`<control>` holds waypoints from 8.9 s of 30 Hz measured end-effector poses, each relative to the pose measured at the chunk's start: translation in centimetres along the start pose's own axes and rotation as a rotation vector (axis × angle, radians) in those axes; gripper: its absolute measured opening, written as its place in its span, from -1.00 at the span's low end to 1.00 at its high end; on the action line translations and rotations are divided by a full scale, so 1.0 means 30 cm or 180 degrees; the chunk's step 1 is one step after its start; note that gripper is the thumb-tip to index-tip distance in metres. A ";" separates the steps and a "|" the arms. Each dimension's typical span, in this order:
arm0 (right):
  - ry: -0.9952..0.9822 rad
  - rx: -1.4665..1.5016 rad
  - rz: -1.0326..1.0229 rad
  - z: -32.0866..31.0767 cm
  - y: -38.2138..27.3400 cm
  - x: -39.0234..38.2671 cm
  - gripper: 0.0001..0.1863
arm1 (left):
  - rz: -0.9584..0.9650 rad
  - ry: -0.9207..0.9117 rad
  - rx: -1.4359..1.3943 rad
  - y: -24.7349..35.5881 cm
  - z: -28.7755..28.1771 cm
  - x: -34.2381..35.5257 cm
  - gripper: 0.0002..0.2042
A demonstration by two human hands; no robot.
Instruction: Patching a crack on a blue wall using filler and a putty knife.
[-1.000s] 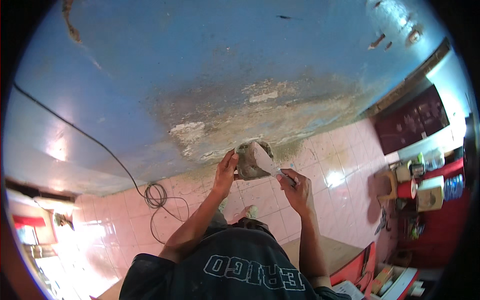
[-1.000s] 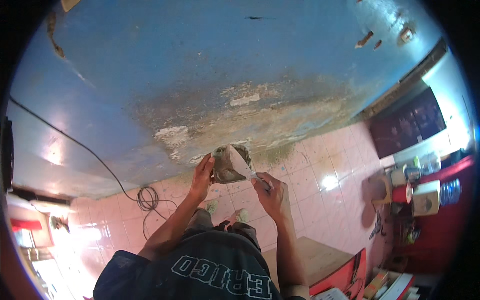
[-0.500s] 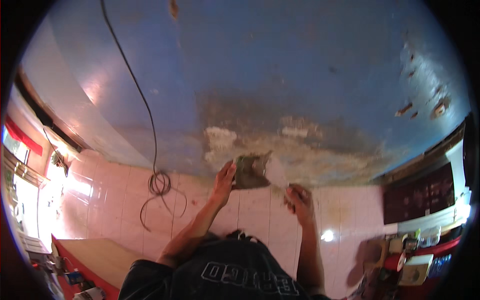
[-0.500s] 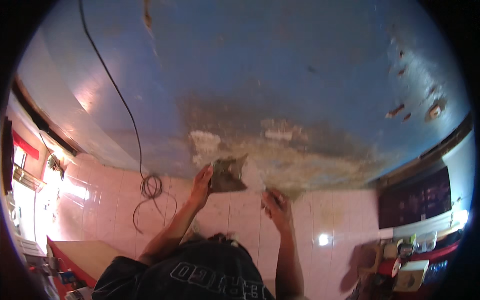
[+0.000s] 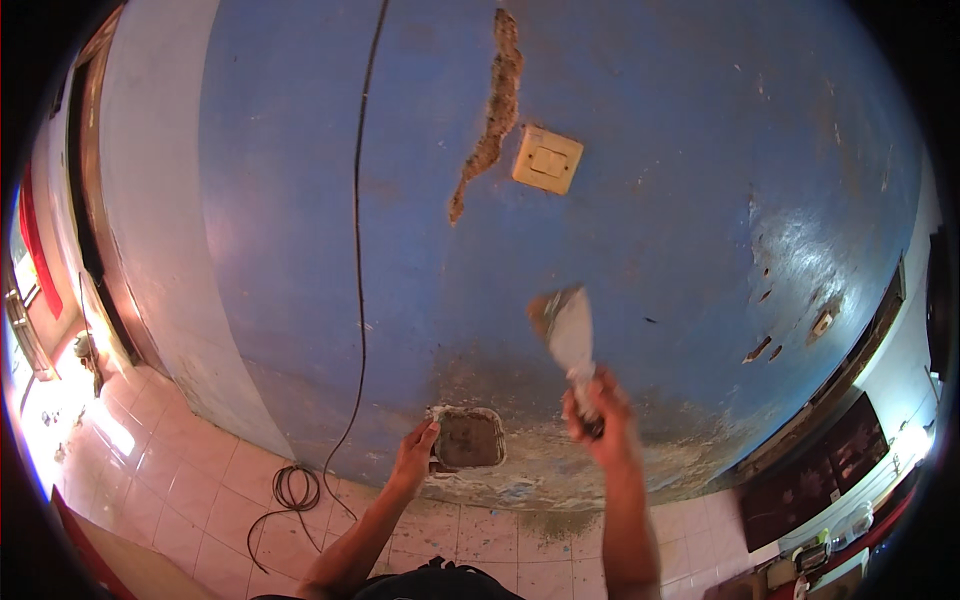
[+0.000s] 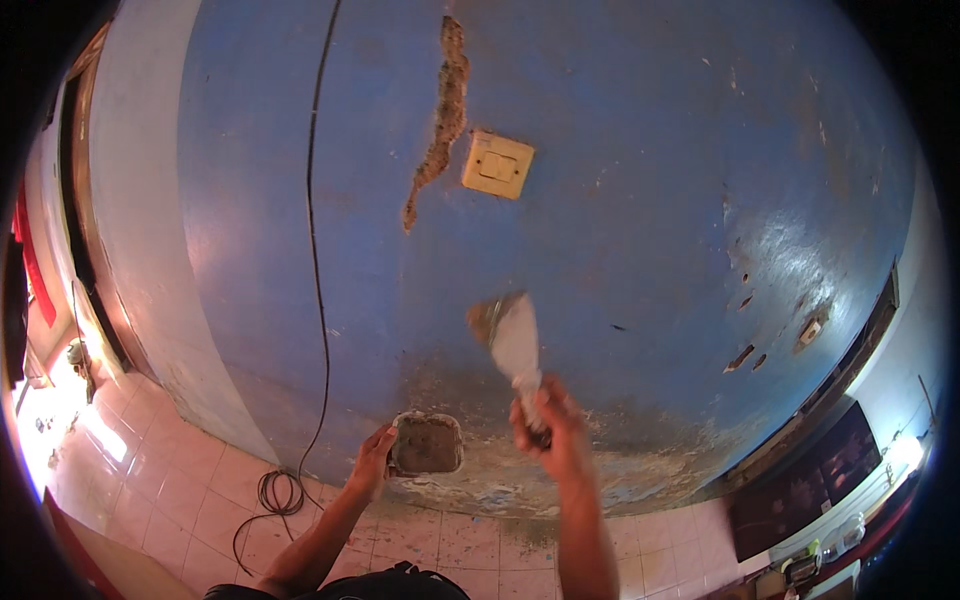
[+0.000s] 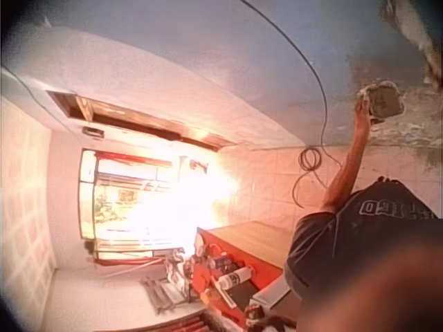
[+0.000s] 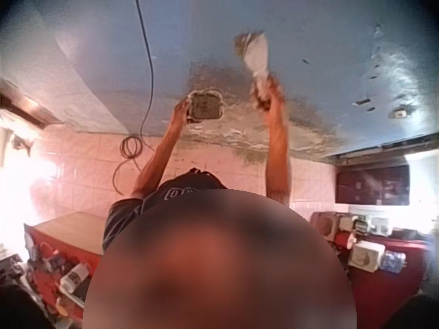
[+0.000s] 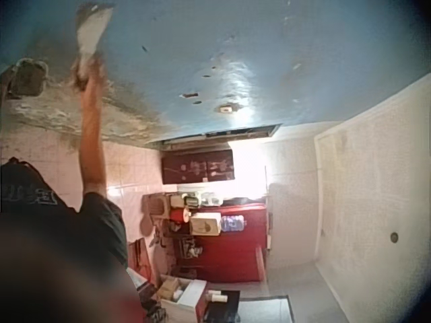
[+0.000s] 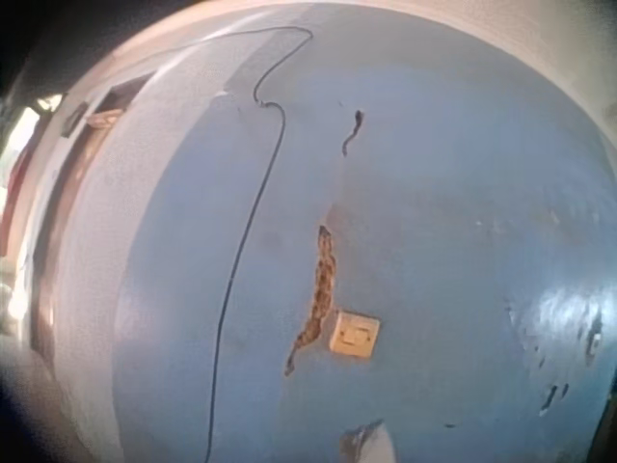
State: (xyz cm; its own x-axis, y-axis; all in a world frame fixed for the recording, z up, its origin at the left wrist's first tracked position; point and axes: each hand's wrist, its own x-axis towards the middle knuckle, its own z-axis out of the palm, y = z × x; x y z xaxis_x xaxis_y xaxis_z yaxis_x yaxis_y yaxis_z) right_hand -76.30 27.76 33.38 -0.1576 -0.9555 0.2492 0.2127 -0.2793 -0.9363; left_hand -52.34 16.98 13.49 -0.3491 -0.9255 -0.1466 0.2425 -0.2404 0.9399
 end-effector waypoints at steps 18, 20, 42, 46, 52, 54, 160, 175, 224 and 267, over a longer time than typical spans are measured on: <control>-0.0071 -0.6361 -0.4640 0.301 -0.824 0.816 -0.44 | 0.0142 0.0455 -0.0739 -0.108 -0.256 0.021 -0.48; -0.0293 -0.6524 -0.5023 0.295 -0.834 0.849 -0.44 | 0.0111 0.0572 -0.0558 -0.113 -0.239 0.029 -0.48; -0.0180 -0.7123 -0.4173 0.188 -0.915 0.686 -0.47 | 0.0162 0.0626 -0.0278 -0.278 -0.166 0.151 -0.50; -0.0176 -0.5702 -0.3489 0.284 -0.884 0.631 -0.67 | 0.0044 0.0475 -0.0543 -0.186 -0.155 0.113 -0.48; -0.0373 -0.4485 -0.1765 0.341 -0.883 0.785 -0.63 | 0.0214 0.0471 -0.0888 -0.191 -0.137 0.094 -0.46; -0.0488 -0.4341 -0.1704 0.334 -0.882 0.830 -0.60 | 0.0414 0.0500 -0.0719 -0.257 -0.141 0.117 -0.46; -0.0569 -0.4353 0.1240 0.172 0.390 -0.113 -0.67 | -0.0634 -0.0107 -0.0130 -0.155 -0.167 -0.018 -0.49; 0.0090 -0.1928 0.2473 0.033 0.487 -0.188 -0.66 | -0.0965 -0.0339 -0.0251 -0.140 -0.220 -0.056 -0.51; 0.0208 -0.5713 -0.5105 0.336 -0.920 0.907 -0.52 | -0.0141 -0.0317 -0.1354 0.071 -0.092 0.165 -0.47; 0.0272 -0.6876 -0.5041 0.455 -0.966 0.864 -0.53 | -0.0639 -0.0606 -0.0959 -0.028 -0.170 0.173 -0.35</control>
State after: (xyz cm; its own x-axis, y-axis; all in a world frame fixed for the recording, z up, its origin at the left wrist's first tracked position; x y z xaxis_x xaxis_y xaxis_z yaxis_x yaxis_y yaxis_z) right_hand -73.38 9.81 70.34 0.7376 -0.3181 0.5956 -0.6046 0.0818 0.7924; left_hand -49.73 10.89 10.37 -0.5710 -0.7875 -0.2317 0.3968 -0.5119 0.7619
